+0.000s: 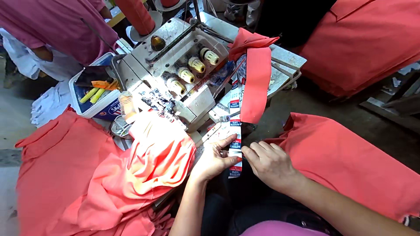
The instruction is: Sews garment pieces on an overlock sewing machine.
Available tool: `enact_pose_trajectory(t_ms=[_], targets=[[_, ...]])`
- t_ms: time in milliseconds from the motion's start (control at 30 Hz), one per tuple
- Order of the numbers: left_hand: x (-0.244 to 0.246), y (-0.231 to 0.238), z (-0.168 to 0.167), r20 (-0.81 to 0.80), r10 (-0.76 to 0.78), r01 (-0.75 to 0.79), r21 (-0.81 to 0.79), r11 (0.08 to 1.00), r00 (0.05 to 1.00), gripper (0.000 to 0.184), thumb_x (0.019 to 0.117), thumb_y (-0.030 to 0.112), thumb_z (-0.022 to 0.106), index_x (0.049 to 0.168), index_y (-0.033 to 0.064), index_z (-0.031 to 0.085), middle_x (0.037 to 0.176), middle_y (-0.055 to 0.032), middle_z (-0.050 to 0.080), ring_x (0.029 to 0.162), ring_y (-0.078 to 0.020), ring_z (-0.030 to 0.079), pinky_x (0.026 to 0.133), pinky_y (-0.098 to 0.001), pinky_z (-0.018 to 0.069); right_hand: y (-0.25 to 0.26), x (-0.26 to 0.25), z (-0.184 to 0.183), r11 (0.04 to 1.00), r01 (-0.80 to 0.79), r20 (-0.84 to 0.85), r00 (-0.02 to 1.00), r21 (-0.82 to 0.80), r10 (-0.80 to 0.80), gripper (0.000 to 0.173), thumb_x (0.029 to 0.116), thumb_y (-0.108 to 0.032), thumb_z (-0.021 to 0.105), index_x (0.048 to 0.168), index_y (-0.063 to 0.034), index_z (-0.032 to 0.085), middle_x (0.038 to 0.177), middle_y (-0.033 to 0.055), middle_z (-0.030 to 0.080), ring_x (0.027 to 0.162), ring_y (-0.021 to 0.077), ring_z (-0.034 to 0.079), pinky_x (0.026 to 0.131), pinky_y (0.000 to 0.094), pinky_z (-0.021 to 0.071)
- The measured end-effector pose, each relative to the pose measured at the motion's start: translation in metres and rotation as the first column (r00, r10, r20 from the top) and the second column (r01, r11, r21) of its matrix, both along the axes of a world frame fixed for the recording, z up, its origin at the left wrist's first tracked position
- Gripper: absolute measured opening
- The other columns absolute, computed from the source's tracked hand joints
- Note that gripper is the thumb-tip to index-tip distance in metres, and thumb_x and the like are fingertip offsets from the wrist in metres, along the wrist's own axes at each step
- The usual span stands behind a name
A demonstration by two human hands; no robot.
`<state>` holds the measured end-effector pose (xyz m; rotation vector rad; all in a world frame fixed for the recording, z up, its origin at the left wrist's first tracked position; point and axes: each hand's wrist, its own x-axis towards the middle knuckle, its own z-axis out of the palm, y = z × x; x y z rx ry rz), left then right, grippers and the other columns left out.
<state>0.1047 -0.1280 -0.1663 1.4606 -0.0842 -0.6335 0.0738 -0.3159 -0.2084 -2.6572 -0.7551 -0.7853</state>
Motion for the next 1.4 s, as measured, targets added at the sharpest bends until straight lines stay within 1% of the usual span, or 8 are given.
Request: enact_pose_trajectory(t_ms=[200, 300, 433, 533, 933, 1067, 1167, 1400], targets=[[-0.001, 0.003, -0.001, 0.058, -0.044, 0.042, 0.033, 0.999, 0.997, 0.081, 0.0829, -0.012, 0.07, 0.153, -0.0085, 0.031, 0.141, -0.014, 0.057, 0.105, -0.0057, 0.068, 0.085, -0.0217, 0.0581, 0.001, 0.001, -0.001, 0.999, -0.016, -0.04, 0.999, 0.028, 0.017, 0.02, 0.0958, -0.009, 0.053, 0.094, -0.0058, 0.072, 0.069, 0.011, 0.06, 0.061, 0.0294, 0.062, 0.049, 0.0374, 0.0436], [-0.013, 0.007, 0.006, 0.11, 0.058, -0.075, 0.157, 0.985, 0.992, 0.086, 0.0842, -0.006, 0.073, 0.157, -0.0037, 0.027, 0.143, -0.0153, 0.055, 0.09, -0.0044, 0.068, 0.074, -0.0205, 0.0576, 0.002, -0.001, 0.003, 0.919, -0.011, -0.247, 0.962, 0.395, 0.118, 0.032, 0.1028, -0.029, 0.053, 0.102, -0.0022, 0.07, 0.083, 0.009, 0.07, 0.074, 0.0194, 0.069, 0.063, 0.0324, 0.0551], [-0.035, 0.007, 0.007, 0.161, 0.573, -0.523, -0.267, 0.809, 0.804, 0.071, 0.0814, -0.012, 0.07, 0.144, -0.0077, 0.037, 0.109, -0.0025, 0.071, 0.087, -0.007, 0.071, 0.073, -0.023, 0.061, 0.028, -0.008, 0.008, 0.32, 0.19, -0.37, 0.571, 0.928, 0.733, 0.049, 0.0906, -0.029, 0.075, 0.125, -0.001, 0.054, 0.103, -0.0063, 0.066, 0.088, -0.0061, 0.062, 0.077, 0.0126, 0.0524], [-0.044, 0.009, 0.019, -0.015, 0.737, -0.653, -0.476, 0.589, 0.676, 0.051, 0.083, -0.016, 0.064, 0.126, 0.0028, 0.044, 0.087, 0.0021, 0.071, 0.075, -0.0074, 0.071, 0.067, -0.024, 0.0613, 0.057, -0.008, 0.016, 0.094, 0.428, -0.277, 0.39, 0.899, 0.878, 0.012, 0.095, -0.008, 0.067, 0.105, -0.0146, 0.069, 0.09, -0.011, 0.07, 0.062, -0.0082, 0.053, 0.055, 0.0104, 0.0448], [-0.065, 0.059, 0.019, 0.575, 0.609, -0.603, -0.235, 0.762, 0.546, 0.016, 0.0952, 0.016, 0.07, 0.107, 0.0046, 0.07, 0.107, 0.0093, 0.073, 0.099, 0.0004, 0.068, 0.088, -0.0206, 0.0581, 0.091, 0.031, 0.053, 0.429, -0.324, -0.105, 0.684, 0.843, 0.722, 0.02, 0.0982, -0.013, 0.06, 0.096, 0.006, 0.066, 0.089, 0.0076, 0.066, 0.084, -0.0042, 0.058, 0.079, 0.008, 0.0468], [-0.059, 0.074, 0.029, 0.816, 0.433, -0.614, -0.126, 0.779, 0.382, 0.009, 0.1009, 0.022, 0.062, 0.103, 0.0241, 0.071, 0.115, 0.0196, 0.068, 0.115, 0.0083, 0.058, 0.101, -0.0159, 0.048, 0.103, 0.017, 0.056, 0.17, 0.171, -0.222, 0.352, 0.97, 0.909, 0.022, 0.1077, -0.021, 0.047, 0.097, -0.0169, 0.066, 0.071, -0.0192, 0.061, 0.057, -0.0145, 0.047, 0.053, 0.0054, 0.0395], [-0.058, 0.088, 0.038, 0.871, 0.281, -0.552, -0.014, 0.834, 0.403, 0.012, 0.1016, 0.029, 0.063, 0.101, 0.0211, 0.072, 0.131, 0.0107, 0.061, 0.13, 0.0017, 0.05, 0.111, -0.0221, 0.0434, 0.117, 0.016, 0.061, 0.26, 0.532, -0.255, -0.085, 0.806, 0.963, 0.036, 0.1052, -0.02, 0.03, 0.084, -0.02, 0.059, 0.057, -0.0122, 0.06, 0.041, -0.0087, 0.039, 0.041, 0.01, 0.0314], [-0.067, 0.104, 0.041, 0.806, 0.338, -0.594, 0.022, 0.804, 0.486, 0.01, 0.0961, 0.012, 0.068, 0.094, 0.005, 0.073, 0.113, 0.0024, 0.073, 0.112, 0.0013, 0.063, 0.099, -0.0187, 0.0521, 0.131, 0.03, 0.058, 0.098, 0.182, -0.163, 0.39, 0.978, 0.906, 0.013, 0.0946, -0.001, 0.061, 0.096, -0.0124, 0.067, 0.088, -0.011, 0.068, 0.07, -0.005, 0.06, 0.063, 0.0134, 0.0518]])
